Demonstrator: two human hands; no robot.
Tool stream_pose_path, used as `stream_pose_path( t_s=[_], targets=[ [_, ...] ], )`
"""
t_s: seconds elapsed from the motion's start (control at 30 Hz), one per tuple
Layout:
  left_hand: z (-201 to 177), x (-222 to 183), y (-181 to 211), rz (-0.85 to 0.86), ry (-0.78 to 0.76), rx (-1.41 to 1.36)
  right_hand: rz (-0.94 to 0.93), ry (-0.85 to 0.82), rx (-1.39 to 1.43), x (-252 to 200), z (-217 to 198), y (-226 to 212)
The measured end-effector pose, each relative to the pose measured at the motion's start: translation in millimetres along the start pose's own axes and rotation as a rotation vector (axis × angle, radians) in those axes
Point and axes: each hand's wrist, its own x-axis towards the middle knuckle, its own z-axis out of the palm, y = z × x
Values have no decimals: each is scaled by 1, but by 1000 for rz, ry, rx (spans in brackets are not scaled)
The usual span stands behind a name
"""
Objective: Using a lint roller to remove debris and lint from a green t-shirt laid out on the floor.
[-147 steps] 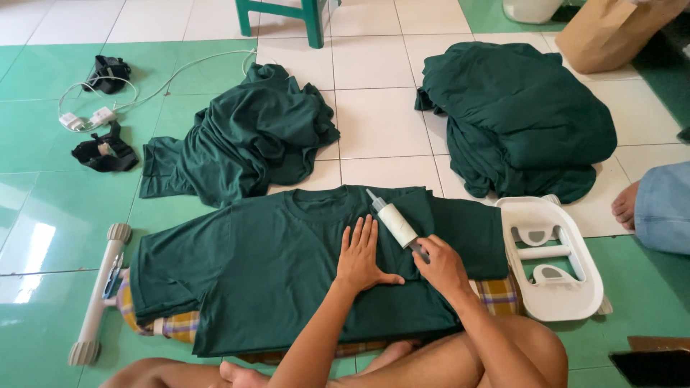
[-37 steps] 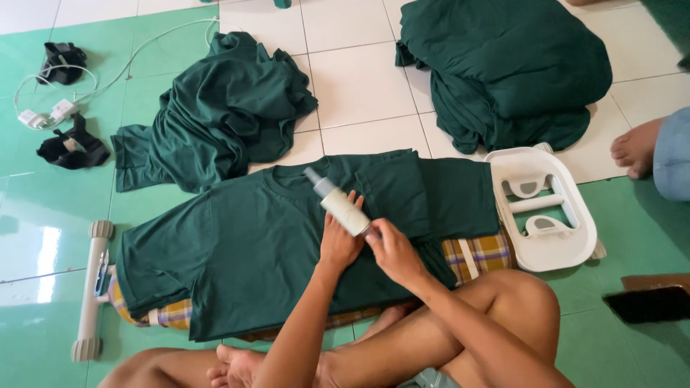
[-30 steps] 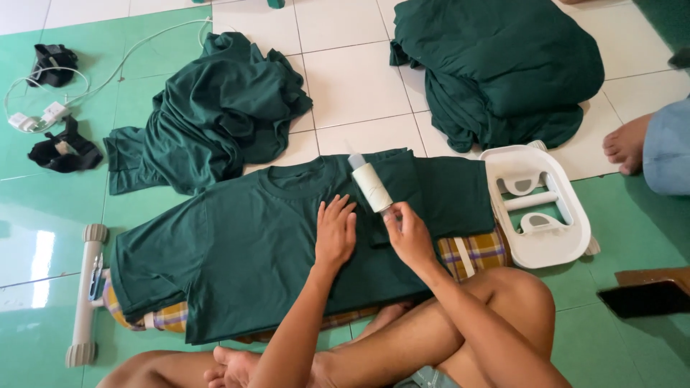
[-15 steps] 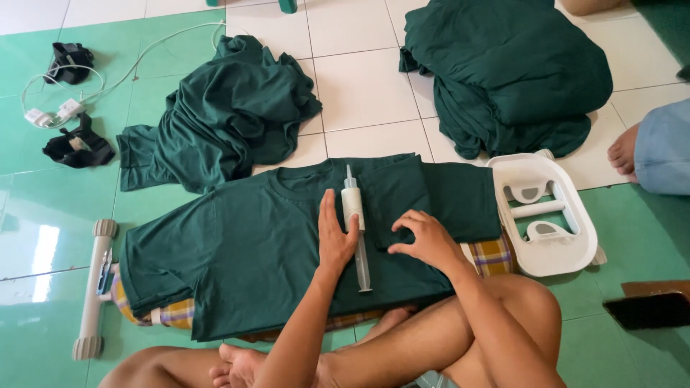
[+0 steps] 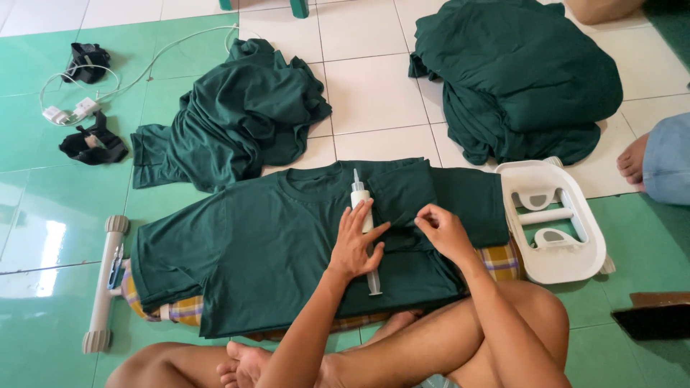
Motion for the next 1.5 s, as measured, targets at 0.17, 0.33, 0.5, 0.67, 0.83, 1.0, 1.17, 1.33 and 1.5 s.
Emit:
stream_pose_path(
  t_s=[0.17,0.33,0.5,0.67,0.83,1.0,1.17,1.33,1.5],
  targets=[
    [1,0,-3,4,-37,1,31,85,63,3,0,1],
    [2,-2,-2,21,-75,39,-192,42,35,-5,0,-14],
    [-1,0,1,45,-145,111,-230,-9,-36,-19,-4,-35],
    [8,-3,-6,46,-138,140,-237,-9,-79,-15,3,-31],
    [3,-1,-1,17,-156,138,-195,141,-126,-11,9,-21],
    [2,-3,2,3,-157,115,-45,393,-90,-11,-44,-7],
    [4,-2,-2,11,-162,112,134,530,-215,-10,-98,55],
    [5,-3,-1,-11,-144,96,433,402,-156,-15,-122,105],
    [4,-3,-1,-5,-142,92,462,332,-395,-12,-122,114]
  ],
)
